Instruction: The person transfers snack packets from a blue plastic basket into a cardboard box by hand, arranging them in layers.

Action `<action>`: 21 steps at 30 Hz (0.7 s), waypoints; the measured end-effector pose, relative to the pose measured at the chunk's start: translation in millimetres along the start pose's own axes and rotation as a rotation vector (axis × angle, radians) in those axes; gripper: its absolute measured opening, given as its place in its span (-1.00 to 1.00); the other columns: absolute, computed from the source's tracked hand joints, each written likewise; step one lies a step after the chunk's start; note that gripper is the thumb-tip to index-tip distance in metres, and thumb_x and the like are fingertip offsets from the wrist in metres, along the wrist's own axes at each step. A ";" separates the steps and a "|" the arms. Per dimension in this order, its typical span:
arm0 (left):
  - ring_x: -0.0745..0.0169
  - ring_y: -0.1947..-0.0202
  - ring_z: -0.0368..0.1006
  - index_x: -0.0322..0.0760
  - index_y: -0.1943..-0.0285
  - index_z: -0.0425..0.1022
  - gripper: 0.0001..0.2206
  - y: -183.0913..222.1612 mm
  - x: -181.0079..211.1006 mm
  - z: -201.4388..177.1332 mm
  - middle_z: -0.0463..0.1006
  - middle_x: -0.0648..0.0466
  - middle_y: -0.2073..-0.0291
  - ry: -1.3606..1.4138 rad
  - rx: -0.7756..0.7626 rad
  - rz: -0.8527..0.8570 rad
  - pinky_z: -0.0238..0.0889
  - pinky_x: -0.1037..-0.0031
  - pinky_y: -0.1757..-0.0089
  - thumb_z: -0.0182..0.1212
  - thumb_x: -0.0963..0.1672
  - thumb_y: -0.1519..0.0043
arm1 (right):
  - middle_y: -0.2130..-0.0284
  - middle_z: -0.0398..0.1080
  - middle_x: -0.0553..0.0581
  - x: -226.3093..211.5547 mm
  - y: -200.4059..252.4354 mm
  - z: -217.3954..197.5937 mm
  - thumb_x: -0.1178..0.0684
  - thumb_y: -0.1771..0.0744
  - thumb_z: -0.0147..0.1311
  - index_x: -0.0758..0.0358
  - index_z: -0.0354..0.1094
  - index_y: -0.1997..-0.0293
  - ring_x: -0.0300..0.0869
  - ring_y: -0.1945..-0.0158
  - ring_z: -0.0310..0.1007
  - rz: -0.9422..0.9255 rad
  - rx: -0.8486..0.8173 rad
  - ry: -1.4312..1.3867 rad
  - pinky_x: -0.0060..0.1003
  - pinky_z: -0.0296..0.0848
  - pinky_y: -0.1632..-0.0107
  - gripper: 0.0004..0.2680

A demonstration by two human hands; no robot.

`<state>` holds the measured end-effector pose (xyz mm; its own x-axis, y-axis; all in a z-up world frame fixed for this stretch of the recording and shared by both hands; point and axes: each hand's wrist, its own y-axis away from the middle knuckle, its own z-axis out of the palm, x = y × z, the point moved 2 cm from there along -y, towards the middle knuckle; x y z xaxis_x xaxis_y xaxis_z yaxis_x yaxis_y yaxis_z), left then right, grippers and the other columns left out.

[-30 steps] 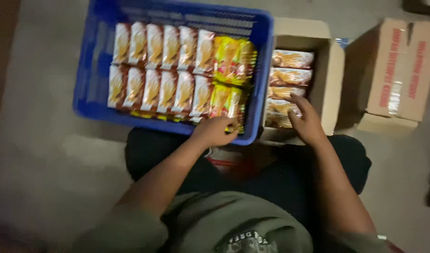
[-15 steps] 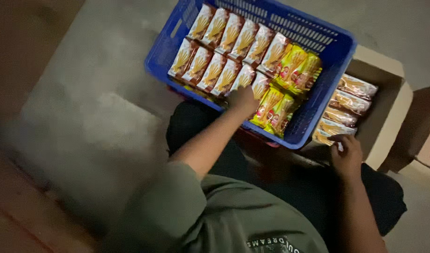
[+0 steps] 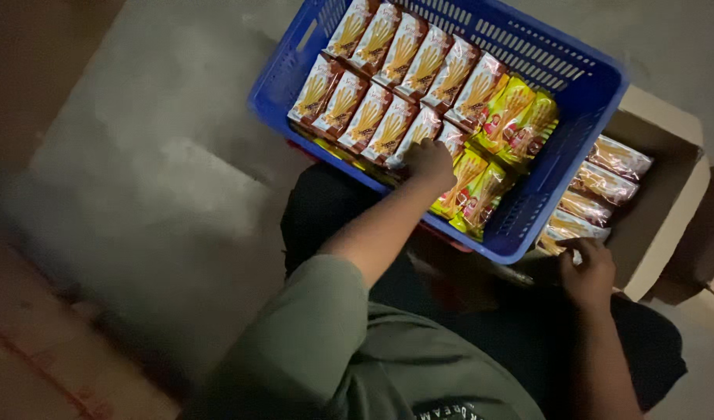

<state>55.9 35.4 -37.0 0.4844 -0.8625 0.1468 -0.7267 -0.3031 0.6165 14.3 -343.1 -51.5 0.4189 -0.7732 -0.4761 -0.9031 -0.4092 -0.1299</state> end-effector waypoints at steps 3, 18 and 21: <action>-0.29 -0.30 0.16 -0.35 -0.49 0.05 -0.08 -11.0 7.0 19.8 0.16 -0.24 -0.33 0.031 0.057 -0.003 0.34 0.10 -0.10 0.47 0.16 -0.10 | 0.17 0.49 0.24 2.4 0.7 2.1 0.28 -0.32 0.04 0.24 0.56 0.09 0.11 0.03 0.45 0.003 -0.023 0.002 -0.04 0.34 -0.10 -0.83; -0.05 0.07 0.60 -0.19 0.18 0.68 -0.72 13.3 -9.1 -16.7 0.69 -0.05 0.20 0.238 0.164 -0.102 0.53 0.24 0.14 0.51 -0.04 0.00 | 0.25 0.45 0.22 -4.7 -3.0 1.8 0.20 -0.31 -0.01 0.24 0.57 0.12 0.09 0.16 0.43 0.105 -0.090 -0.018 -0.03 0.34 0.00 -0.82; -0.25 0.02 0.62 -0.29 0.06 0.64 -0.57 17.9 -39.9 -6.4 0.69 -0.13 0.18 0.401 0.206 0.067 0.52 0.01 0.12 0.43 0.04 0.00 | 0.25 0.46 0.30 0.2 -2.7 8.4 0.17 -0.32 0.14 0.14 0.53 0.09 0.27 0.08 0.48 0.191 -0.103 0.002 0.13 0.43 -0.02 -0.88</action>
<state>26.7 67.0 -26.8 0.5537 -0.6699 0.4946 -0.8250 -0.3611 0.4347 16.0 -338.0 -58.6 0.2416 -0.8424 -0.4817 -0.9516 -0.3028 0.0522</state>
